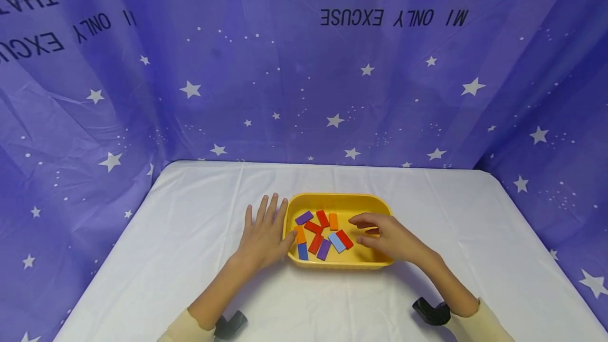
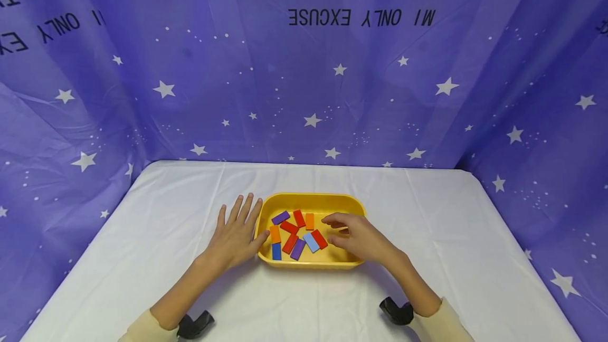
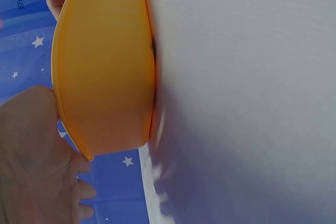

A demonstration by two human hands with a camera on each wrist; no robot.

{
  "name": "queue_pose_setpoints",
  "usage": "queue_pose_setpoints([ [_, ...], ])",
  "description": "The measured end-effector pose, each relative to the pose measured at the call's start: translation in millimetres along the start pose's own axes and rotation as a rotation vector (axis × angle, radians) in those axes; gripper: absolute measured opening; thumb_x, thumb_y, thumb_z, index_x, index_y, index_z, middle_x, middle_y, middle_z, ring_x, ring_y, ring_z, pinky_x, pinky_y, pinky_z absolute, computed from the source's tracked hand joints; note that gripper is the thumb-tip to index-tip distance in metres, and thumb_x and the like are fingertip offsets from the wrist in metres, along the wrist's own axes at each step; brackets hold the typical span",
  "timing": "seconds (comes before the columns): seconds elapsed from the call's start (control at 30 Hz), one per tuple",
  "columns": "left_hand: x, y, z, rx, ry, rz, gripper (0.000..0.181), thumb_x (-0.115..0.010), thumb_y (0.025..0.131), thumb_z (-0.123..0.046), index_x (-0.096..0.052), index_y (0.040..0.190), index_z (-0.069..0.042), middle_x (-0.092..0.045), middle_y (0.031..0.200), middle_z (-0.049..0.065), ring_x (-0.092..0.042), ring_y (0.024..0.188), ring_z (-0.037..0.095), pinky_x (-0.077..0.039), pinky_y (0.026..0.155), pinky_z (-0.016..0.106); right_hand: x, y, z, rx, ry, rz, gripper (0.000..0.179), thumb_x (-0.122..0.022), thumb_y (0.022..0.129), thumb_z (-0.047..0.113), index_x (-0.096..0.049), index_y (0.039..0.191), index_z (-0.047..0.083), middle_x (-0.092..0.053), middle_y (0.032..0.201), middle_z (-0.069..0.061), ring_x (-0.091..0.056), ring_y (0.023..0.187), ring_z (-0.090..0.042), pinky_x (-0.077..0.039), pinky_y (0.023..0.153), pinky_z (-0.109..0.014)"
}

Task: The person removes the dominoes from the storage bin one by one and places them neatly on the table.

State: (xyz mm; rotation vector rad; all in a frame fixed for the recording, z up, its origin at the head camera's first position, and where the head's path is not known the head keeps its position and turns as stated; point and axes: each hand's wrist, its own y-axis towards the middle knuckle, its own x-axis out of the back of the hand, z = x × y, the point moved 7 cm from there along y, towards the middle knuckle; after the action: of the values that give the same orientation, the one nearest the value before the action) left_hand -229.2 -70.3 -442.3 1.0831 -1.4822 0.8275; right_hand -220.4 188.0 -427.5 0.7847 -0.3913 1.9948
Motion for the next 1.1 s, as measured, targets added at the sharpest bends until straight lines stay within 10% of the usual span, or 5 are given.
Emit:
queue_pose_setpoints([
  [1.1, 0.2, -1.0, 1.1, 0.018, -0.01, 0.013, 0.079, -0.05, 0.097, -0.051, -0.022, 0.16, -0.01, -0.018, 0.163, 0.021, -0.008, 0.15, 0.039, -0.004, 0.113, 0.068, -33, 36.3, -24, -0.228, 0.024, 0.19, 0.04, -0.083, 0.079, 0.002, -0.067, 0.115, 0.01, -0.059, 0.097, -0.001, -0.054, 0.089, -0.021, -0.05, 0.08, -0.03],
])
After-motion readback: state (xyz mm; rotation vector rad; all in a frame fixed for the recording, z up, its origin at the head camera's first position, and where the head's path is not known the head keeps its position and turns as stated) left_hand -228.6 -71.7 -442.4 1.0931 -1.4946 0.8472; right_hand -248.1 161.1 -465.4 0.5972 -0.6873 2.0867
